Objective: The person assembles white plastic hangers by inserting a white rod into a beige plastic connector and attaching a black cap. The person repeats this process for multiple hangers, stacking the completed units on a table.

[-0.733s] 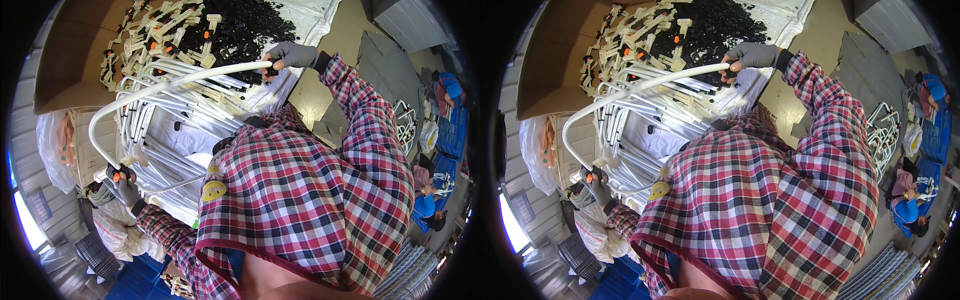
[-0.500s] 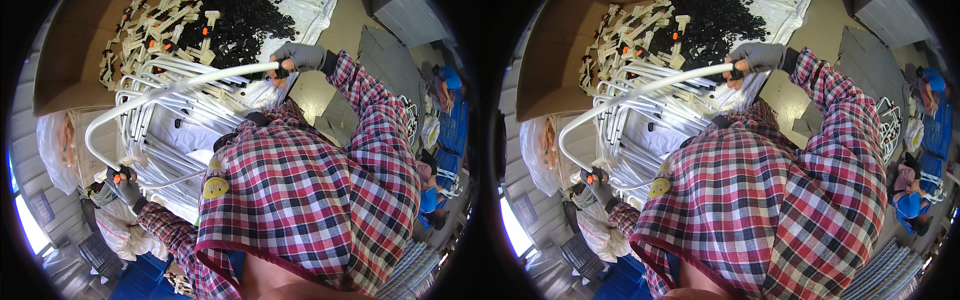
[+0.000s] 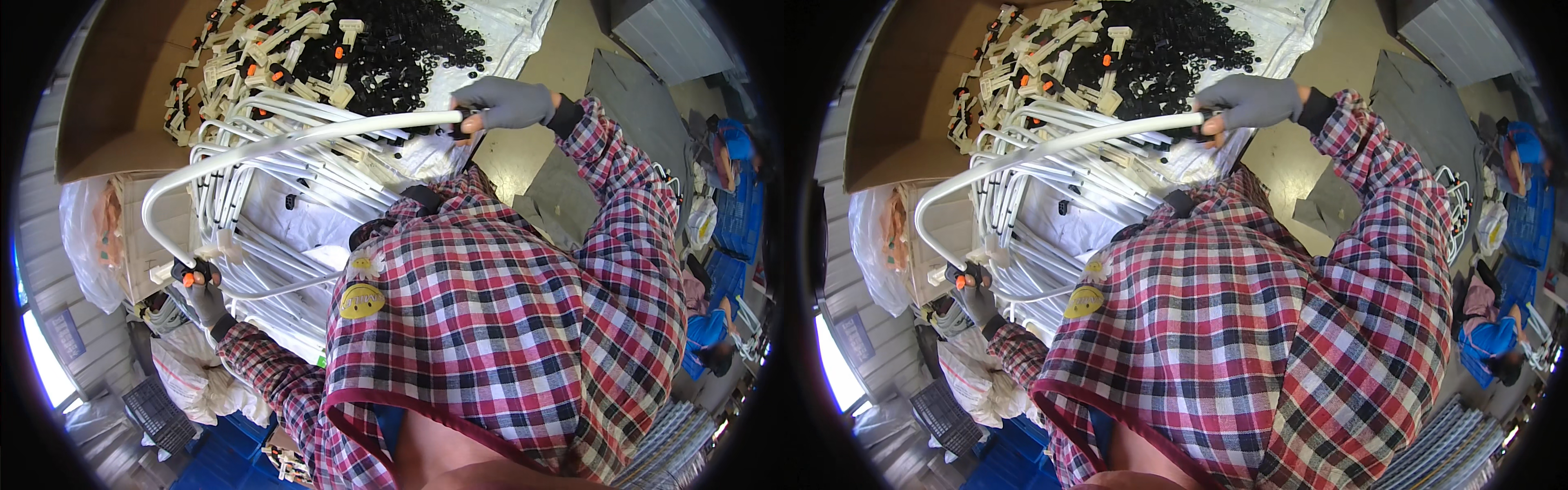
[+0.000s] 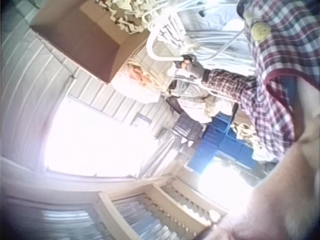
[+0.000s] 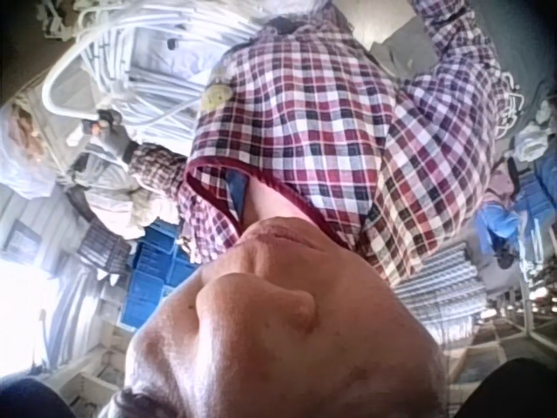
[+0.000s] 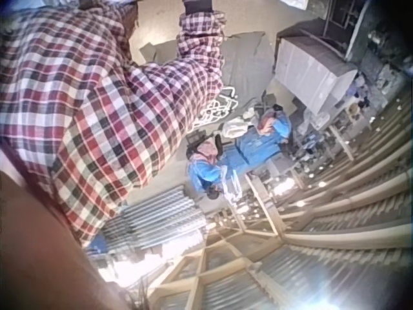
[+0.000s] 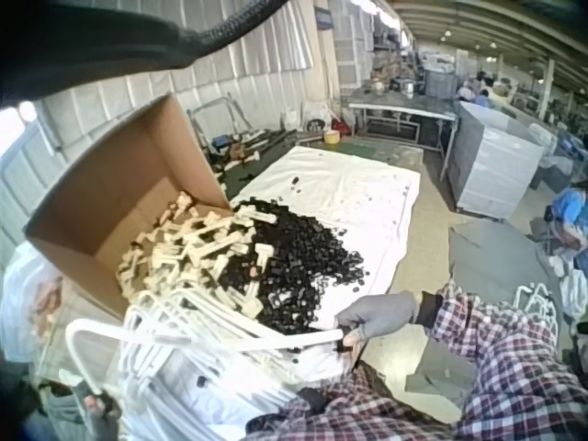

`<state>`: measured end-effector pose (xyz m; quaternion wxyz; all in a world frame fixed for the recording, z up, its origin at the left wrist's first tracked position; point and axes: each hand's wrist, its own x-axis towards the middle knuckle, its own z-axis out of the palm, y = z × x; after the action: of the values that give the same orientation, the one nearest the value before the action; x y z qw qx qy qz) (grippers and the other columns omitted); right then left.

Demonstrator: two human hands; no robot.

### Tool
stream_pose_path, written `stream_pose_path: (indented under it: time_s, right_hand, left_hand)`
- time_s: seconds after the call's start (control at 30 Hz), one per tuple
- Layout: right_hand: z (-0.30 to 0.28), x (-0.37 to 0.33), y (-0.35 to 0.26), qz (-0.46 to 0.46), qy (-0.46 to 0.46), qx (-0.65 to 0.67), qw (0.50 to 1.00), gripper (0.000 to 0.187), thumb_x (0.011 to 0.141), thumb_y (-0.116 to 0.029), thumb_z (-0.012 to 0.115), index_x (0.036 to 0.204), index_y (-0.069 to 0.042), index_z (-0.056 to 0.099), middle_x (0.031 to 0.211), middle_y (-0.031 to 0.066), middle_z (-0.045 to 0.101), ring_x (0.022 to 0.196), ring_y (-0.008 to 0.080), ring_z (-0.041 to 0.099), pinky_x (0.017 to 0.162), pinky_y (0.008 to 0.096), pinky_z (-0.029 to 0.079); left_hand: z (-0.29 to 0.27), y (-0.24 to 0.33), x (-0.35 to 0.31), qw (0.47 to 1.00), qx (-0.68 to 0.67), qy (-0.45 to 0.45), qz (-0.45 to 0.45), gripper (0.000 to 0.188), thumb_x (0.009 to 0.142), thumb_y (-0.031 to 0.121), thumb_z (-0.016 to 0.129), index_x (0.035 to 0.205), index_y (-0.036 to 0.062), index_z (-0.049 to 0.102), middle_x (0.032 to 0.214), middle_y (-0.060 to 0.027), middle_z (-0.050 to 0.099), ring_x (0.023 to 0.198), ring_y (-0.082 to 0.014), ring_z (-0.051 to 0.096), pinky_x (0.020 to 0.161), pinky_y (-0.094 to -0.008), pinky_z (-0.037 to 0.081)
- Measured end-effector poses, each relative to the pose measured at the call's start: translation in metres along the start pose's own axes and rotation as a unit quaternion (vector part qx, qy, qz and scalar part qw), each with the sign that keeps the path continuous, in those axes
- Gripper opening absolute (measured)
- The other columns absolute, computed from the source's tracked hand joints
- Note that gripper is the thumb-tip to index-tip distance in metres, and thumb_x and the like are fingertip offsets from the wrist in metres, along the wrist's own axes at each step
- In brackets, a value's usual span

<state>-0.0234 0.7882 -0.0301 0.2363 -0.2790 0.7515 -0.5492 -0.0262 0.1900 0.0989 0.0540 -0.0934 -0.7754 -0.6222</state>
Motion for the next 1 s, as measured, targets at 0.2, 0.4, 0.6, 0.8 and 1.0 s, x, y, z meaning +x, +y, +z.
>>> stream_pose_path:
  time_s: [0.2, 0.4, 0.6, 0.8, 1.0]
  right_hand:
    - [0.005, 0.067, -0.069, -0.168, 0.246, -0.216, 0.93, 0.043, 0.092, -0.047, 0.065, 0.103, -0.005, 0.065, 0.073, 0.0072, 0.06, 0.057, 0.0166, 0.056, 0.055, 0.034, 0.043]
    - [-0.033, 0.121, -0.158, -0.38, 0.388, -0.559, 0.626, 0.017, 0.083, -0.024, 0.065, 0.082, -0.008, 0.06, 0.072, 0.0041, 0.061, 0.071, 0.0216, 0.062, 0.089, 0.0406, 0.048]
    - [-0.019, 0.137, -0.155, -0.387, 0.276, -0.592, 0.65, 0.012, 0.076, -0.024, 0.06, 0.068, -0.014, 0.059, 0.059, 0.004, 0.058, 0.059, 0.0233, 0.06, 0.065, 0.038, 0.048]
    - [-0.038, 0.13, -0.116, -0.268, 0.315, -0.592, 0.692, 0.013, 0.074, -0.026, 0.06, 0.07, -0.014, 0.06, 0.06, 0.0067, 0.06, 0.058, 0.0266, 0.061, 0.06, 0.0412, 0.047]
    - [-0.001, 0.102, -0.014, -0.292, 0.514, -0.42, 0.689, 0.042, 0.085, -0.034, 0.071, 0.122, -0.018, 0.06, 0.125, 0.0046, 0.058, 0.111, 0.0265, 0.059, 0.088, 0.0389, 0.049]
  left_hand:
    - [0.074, 0.043, 0.037, 0.994, 0.072, -0.071, -0.044, 0.039, 0.089, 0.023, 0.062, 0.122, 0.0066, 0.05, 0.087, 0.0006, 0.047, 0.068, -0.0088, 0.045, 0.06, -0.023, 0.038]
    - [0.189, 0.086, 0.076, 0.967, 0.099, -0.21, -0.11, 0.041, 0.091, 0.017, 0.066, 0.126, 0.0016, 0.055, 0.089, -0.0004, 0.054, 0.067, -0.0081, 0.05, 0.059, -0.0237, 0.041]
    - [0.202, 0.084, 0.098, 0.913, -0.005, -0.388, -0.122, 0.081, 0.081, 0.035, 0.08, 0.144, 0.0036, 0.042, 0.096, 0.0003, 0.057, 0.081, -0.0109, 0.053, 0.072, -0.0253, 0.044]
    - [0.229, 0.063, 0.118, 0.905, -0.023, -0.413, -0.102, 0.09, 0.078, 0.021, 0.082, 0.153, 0.0067, 0.034, 0.145, -0.0065, 0.05, 0.13, -0.013, 0.047, 0.102, -0.0271, 0.042]
    - [0.263, 0.064, 0.125, 0.901, 0.191, -0.382, 0.077, 0.069, 0.082, 0.012, 0.076, 0.142, -0.0004, 0.045, 0.13, -0.0092, 0.059, 0.117, -0.0159, 0.055, 0.101, -0.0287, 0.042]
